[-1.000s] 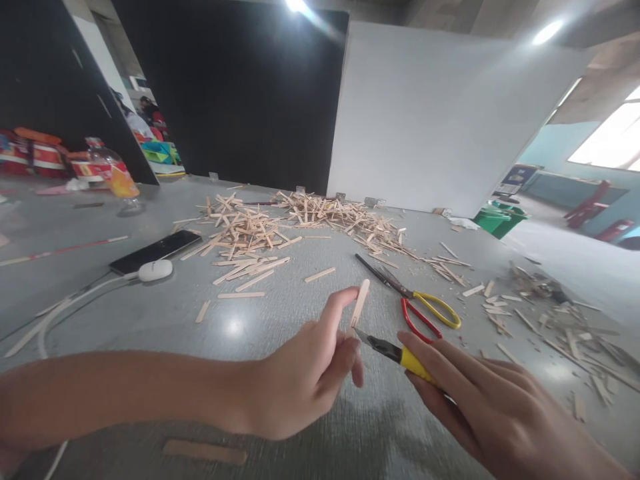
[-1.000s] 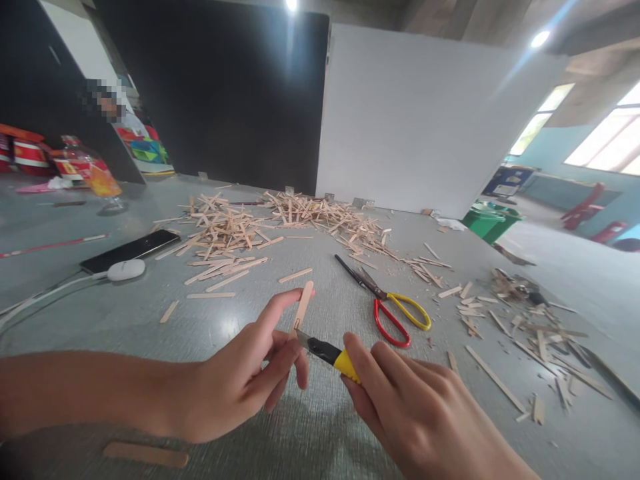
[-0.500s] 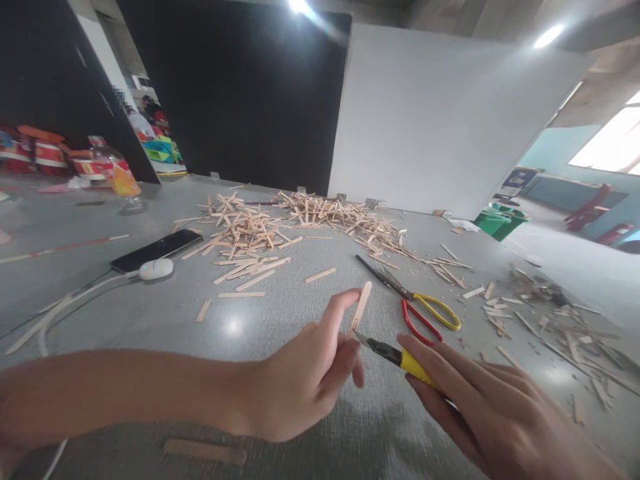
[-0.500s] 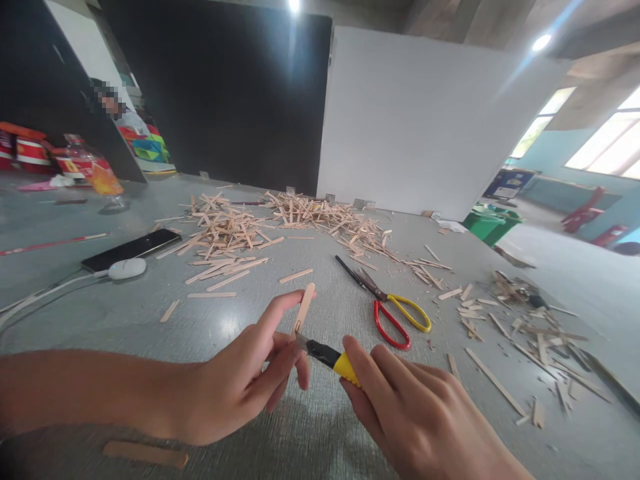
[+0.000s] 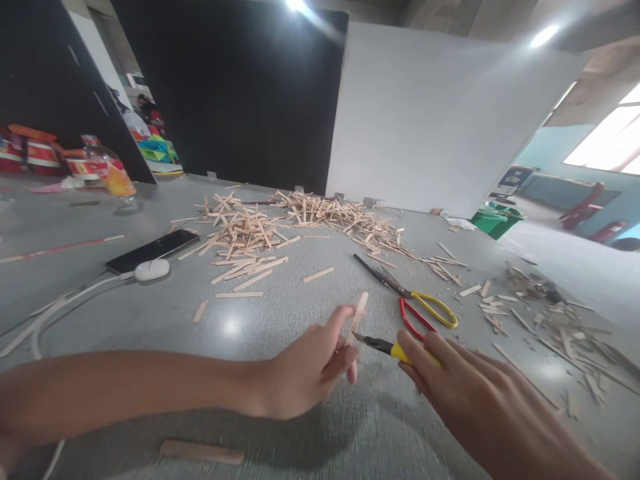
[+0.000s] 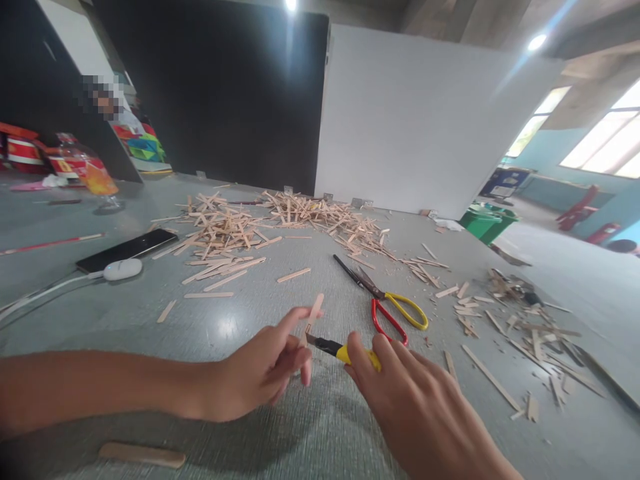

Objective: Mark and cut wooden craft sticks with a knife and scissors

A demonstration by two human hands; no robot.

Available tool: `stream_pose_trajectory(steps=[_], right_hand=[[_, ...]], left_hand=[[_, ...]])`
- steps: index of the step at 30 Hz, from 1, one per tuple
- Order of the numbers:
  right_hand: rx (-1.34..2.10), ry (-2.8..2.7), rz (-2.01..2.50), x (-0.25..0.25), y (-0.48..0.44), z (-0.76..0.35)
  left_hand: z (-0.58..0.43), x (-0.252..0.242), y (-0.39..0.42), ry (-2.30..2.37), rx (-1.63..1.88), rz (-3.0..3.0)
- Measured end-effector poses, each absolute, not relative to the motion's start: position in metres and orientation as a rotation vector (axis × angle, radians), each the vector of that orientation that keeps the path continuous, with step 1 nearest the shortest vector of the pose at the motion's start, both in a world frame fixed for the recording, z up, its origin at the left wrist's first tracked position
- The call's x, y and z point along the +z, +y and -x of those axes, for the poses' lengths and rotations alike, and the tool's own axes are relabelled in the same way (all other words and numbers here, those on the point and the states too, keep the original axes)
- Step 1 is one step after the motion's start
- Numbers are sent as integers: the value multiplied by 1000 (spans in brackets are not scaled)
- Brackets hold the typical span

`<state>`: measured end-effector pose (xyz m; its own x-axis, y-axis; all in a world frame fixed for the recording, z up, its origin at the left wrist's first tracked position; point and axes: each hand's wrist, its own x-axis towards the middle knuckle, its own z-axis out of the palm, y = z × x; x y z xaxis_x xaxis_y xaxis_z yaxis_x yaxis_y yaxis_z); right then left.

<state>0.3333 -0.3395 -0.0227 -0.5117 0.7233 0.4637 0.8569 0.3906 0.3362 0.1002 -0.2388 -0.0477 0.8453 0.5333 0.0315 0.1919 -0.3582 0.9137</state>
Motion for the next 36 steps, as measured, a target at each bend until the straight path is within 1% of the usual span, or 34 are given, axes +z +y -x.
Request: stream_pose_trajectory(steps=[3,6,10,16,21,24,27,29,30,33,36], right_hand=[[-861,-2423,1470,-40,-332,-331],[-911,-2420,1476,-50,-326,-326],[-978,-2406,1536,-47,-327,-322],[-1035,-2474,1545,-45,-328,-323],[-860,-2519,1435,-68,-309,-336],[-829,-2526,1393,-75,-306,-333],[-922,-2454,1508,-67,-315,-317],[-1104,-2438,1628,-61,-320,-310],[-1130,-2441,1609,-60,-319,-310],[-1009,-2507,1448,-66,-307,-322],[-991,-2523,1431,-72,-298,-331]], left_hand=[[-104,-73,-235,553,446,-2036],[-106,-85,-233,542,437,-2018],[-107,-85,-230,550,399,-2006],[-106,-82,-226,429,379,-2027],[-104,-86,-228,502,425,-2027],[-105,-86,-230,554,453,-2032],[-106,-86,-232,556,480,-2016],[-106,-87,-232,550,484,-1995],[-106,-89,-231,549,484,-1990],[-107,-93,-229,556,501,-2011],[-107,-95,-228,569,513,-2027]])
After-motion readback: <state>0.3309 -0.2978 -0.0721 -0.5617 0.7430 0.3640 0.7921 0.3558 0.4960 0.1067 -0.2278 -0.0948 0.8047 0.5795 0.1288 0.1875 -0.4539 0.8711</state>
